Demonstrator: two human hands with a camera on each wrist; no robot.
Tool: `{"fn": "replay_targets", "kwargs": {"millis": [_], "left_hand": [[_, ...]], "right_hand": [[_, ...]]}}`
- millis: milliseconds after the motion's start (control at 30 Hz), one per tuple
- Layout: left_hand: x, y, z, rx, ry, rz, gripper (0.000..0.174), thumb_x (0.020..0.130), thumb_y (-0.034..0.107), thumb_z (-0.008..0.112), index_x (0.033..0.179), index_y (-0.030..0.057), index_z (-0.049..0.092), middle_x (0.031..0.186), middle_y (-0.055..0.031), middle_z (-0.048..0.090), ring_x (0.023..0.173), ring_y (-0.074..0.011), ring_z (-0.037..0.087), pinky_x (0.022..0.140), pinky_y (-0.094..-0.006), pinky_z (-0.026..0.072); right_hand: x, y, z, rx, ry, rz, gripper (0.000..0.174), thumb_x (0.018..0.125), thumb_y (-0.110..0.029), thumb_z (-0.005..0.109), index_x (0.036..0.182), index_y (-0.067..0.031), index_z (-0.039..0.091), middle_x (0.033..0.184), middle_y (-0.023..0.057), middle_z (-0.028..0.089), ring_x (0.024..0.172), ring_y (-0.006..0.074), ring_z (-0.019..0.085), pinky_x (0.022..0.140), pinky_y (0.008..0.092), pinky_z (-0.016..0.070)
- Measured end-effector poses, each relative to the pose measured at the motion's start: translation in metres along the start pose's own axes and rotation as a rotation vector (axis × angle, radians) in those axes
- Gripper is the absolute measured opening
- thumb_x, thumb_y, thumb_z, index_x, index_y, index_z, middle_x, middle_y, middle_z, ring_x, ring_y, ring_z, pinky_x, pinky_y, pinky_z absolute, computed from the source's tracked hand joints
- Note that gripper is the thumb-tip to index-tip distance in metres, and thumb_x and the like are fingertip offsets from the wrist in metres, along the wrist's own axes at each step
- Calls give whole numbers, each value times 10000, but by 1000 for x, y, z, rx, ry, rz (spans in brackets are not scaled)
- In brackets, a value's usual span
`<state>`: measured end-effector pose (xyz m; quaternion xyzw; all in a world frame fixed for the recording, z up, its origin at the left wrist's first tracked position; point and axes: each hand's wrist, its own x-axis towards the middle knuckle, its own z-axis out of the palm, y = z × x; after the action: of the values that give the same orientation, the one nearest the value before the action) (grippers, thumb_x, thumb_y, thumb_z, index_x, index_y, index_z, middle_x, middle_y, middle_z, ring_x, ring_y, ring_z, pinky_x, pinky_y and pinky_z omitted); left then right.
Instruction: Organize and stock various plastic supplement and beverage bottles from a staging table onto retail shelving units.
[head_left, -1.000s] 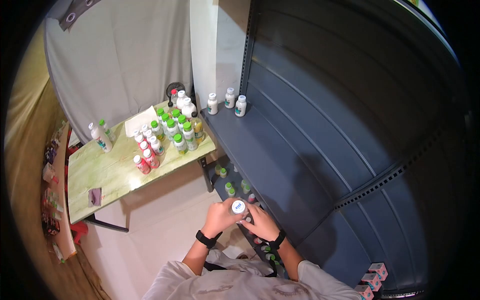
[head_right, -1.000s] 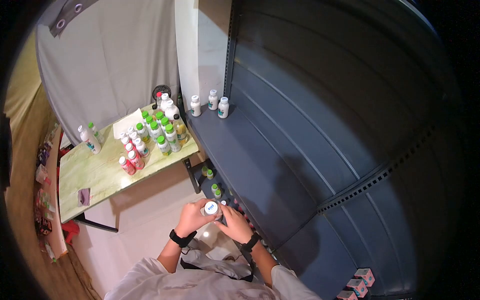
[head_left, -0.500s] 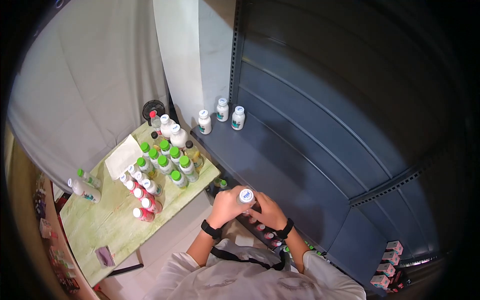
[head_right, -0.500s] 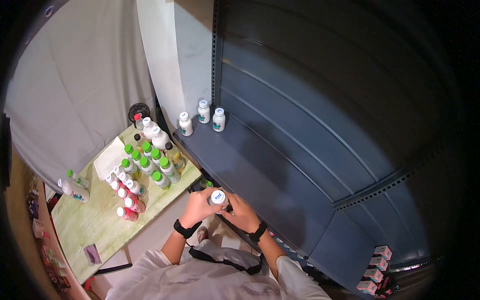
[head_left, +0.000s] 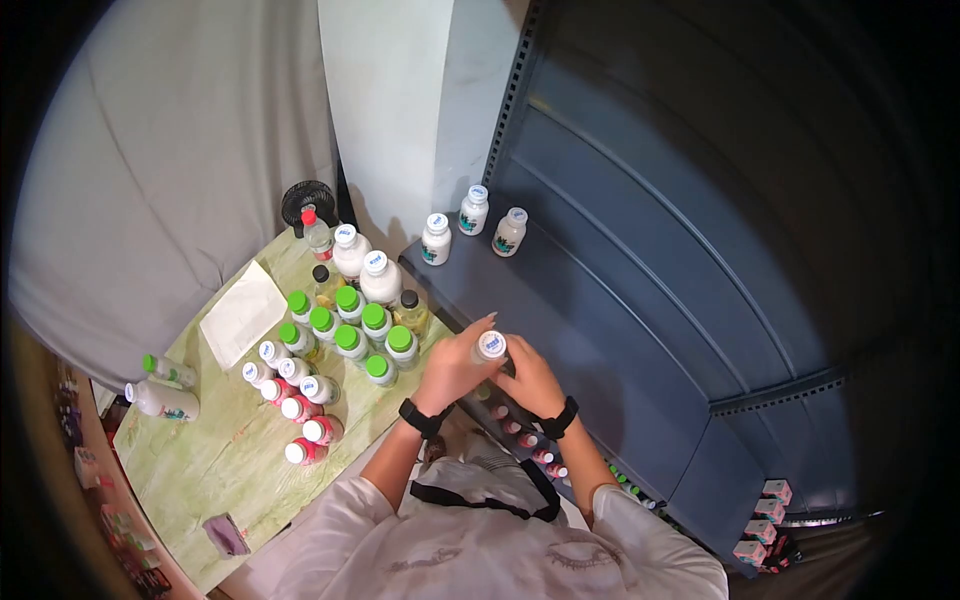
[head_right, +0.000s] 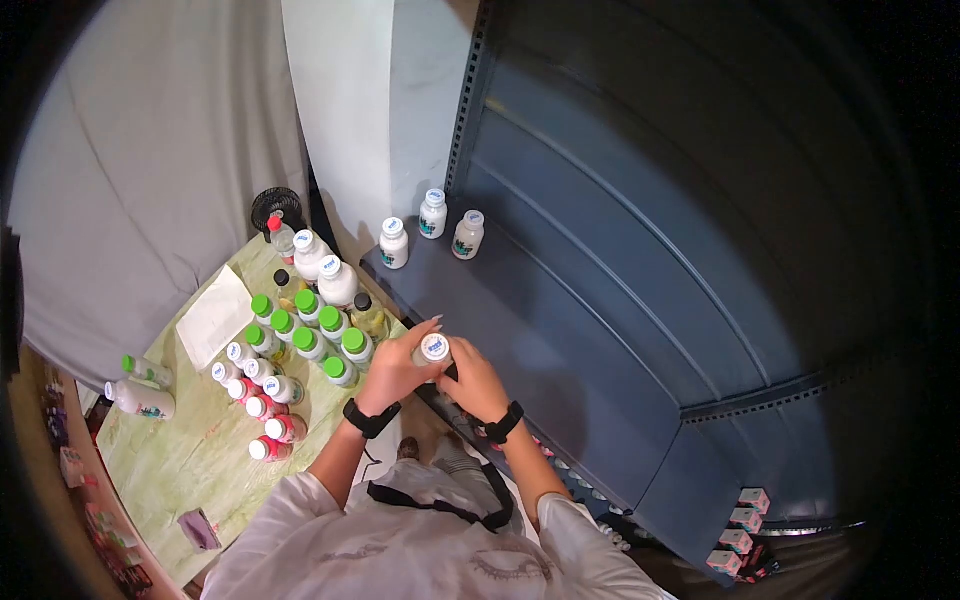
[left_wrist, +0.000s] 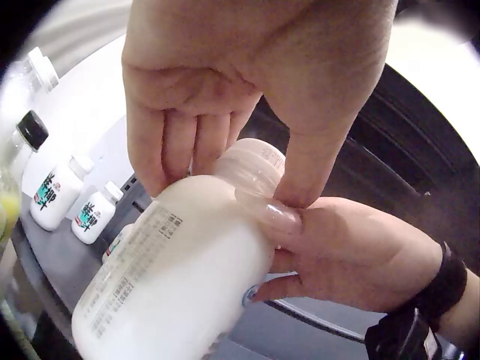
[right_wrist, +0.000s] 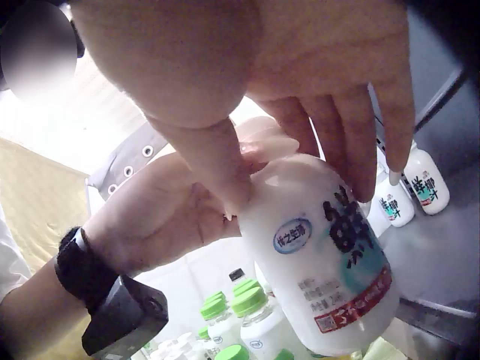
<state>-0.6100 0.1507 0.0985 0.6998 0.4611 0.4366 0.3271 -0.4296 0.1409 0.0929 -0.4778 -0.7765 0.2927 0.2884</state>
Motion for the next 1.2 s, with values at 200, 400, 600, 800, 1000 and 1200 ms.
{"fn": "replay_targets", "kwargs": {"millis": [200, 400, 600, 800, 1000, 1200], "left_hand": [[23, -20, -6, -73, -27, -35, 779, 729, 154, 808, 1424, 29, 479, 1091, -203, 703, 995, -340, 695, 849, -364, 536], [45, -24, -23, -73, -107, -203, 840, 711, 131, 788, 1467, 48, 432, 1015, -207, 713, 947, -300, 714, 830, -344, 525], [75, -42, -23, 34, -138, -94, 899, 717, 166, 759, 1506, 46, 343, 883, -220, 689, 841, -391, 683, 741, -438, 532], [94, -48, -11, 81, -96, -94, 852, 744, 145, 723, 1502, 47, 346, 794, -244, 666, 769, -419, 668, 702, -467, 521], [103, -75, 12, 99, 13, 37, 842, 740, 123, 719, 1493, 27, 354, 751, -238, 653, 703, -418, 656, 646, -465, 517], [110, -82, 22, 101, -33, -6, 877, 734, 81, 719, 1517, 55, 324, 792, -241, 656, 777, -419, 665, 702, -437, 528]], "right_hand": [[38, 1, -8, -44, -55, 32, 522, 776, -172, 731, 1242, -16, 554, 1207, 180, 611, 1114, 372, 603, 932, 416, 489], [74, 10, -25, 65, -264, -66, 489, 809, -163, 708, 1249, -5, 561, 1210, 181, 621, 1115, 356, 607, 939, 403, 483], [106, 27, -36, 151, -280, -75, 389, 881, -206, 689, 1191, 12, 605, 1153, 190, 666, 1074, 334, 640, 946, 391, 481], [126, 28, -25, 54, -158, 123, 393, 872, -334, 729, 1056, 0, 633, 970, 177, 707, 920, 310, 691, 790, 369, 517], [137, 47, -16, -35, -72, 109, 402, 828, -357, 754, 1007, -16, 641, 875, 183, 705, 836, 354, 694, 723, 412, 522], [148, 56, -14, -240, -88, 153, 411, 795, -399, 754, 950, -46, 614, 857, 202, 700, 818, 404, 681, 709, 490, 532]]}}
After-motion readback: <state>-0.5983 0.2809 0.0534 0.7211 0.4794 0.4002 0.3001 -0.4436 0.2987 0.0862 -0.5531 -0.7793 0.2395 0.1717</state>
